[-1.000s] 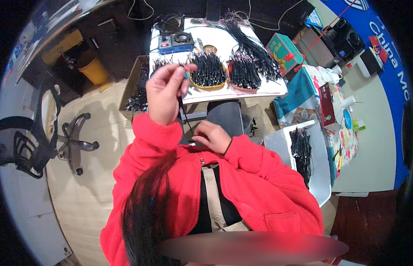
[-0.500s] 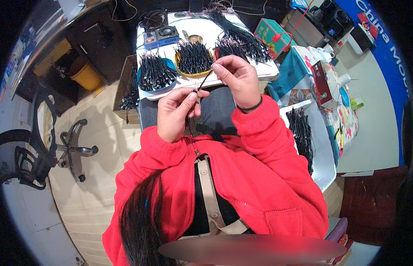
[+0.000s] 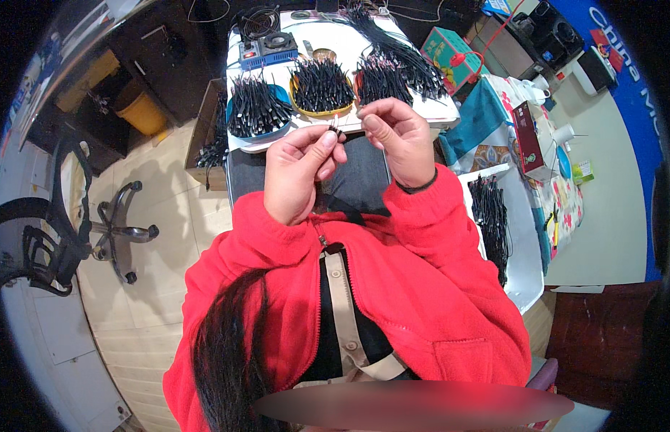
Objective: The person repeatedly picks small black cable-like components from trays on a table, manipulates them with both hands, and places them back. The task involves handling multiple similar items one at a time without visible tools.
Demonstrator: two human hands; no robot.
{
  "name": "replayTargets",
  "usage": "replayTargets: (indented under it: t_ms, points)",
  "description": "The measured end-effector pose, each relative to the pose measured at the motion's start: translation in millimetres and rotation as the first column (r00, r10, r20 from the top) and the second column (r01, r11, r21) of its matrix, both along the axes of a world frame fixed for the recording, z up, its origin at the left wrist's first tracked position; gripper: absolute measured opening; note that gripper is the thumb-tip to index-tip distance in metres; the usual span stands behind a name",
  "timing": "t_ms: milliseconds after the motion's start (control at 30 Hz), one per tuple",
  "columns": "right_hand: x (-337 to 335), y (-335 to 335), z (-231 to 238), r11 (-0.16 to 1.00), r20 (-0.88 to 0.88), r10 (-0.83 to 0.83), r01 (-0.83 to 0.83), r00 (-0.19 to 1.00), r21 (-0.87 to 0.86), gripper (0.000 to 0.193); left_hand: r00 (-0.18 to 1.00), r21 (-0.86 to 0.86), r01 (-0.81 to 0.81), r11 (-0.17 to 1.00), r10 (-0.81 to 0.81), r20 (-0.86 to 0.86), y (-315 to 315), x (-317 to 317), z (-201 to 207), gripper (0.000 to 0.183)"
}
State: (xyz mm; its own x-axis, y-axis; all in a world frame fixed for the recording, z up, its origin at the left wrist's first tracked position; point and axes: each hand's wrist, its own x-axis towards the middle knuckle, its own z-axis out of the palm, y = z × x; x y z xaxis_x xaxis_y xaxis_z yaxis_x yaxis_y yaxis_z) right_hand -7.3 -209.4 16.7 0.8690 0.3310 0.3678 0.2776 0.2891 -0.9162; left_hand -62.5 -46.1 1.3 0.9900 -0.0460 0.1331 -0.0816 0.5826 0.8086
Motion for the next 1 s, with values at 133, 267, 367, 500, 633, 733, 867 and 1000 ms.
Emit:
replayTargets:
  t_ms: [133, 267, 367, 500, 633, 733, 867, 1000]
  points:
    - [-17, 1, 3, 0.982, 0.08, -0.084, 0.096, 0.993, -0.165, 0.013, 0.967, 0.17, -0.232, 0.958, 0.208, 0.147, -9, -7, -3, 0.017]
    - [-25, 6, 5, 0.977, 0.158, -0.116, 0.141, 0.981, -0.16, 0.013, 0.927, 0.309, -0.351, 0.884, 0.282, 0.248, -16, -12, -6, 0.019]
    - [-21, 3, 6, 0.891, 0.498, -0.154, 0.338, 0.853, -0.304, 0.011, 0.949, 0.316, -0.283, 0.906, 0.217, 0.228, -14, -11, -7, 0.019]
    - [-14, 1, -2, 0.92, 0.623, -0.15, 0.339, 0.768, -0.196, 0.006, 0.994, 0.146, -0.059, 0.988, 0.044, 0.105, -9, -7, -11, 0.019]
    - [-20, 9, -23, 0.996, 0.205, -0.075, 0.063, 0.976, 0.064, 0.006, 0.998, 0.015, 0.029, 0.999, -0.03, 0.064, -10, -8, -14, 0.017]
    - [-25, 14, -34, 0.964, -0.052, 0.069, -0.053, 0.996, 0.259, 0.007, 0.999, -0.042, 0.007, 0.999, -0.005, 0.049, -13, -9, -15, 0.016]
    - [-24, 11, -33, 0.926, -0.169, 0.245, -0.178, 0.955, 0.334, 0.01, 0.999, -0.032, 0.034, 0.999, -0.033, 0.037, -10, -8, -16, 0.014]
    - [-22, 4, -25, 0.898, -0.291, 0.376, -0.268, 0.88, 0.349, 0.021, 0.992, -0.01, 0.129, 0.992, -0.129, 0.011, -2, -7, -17, 0.014]
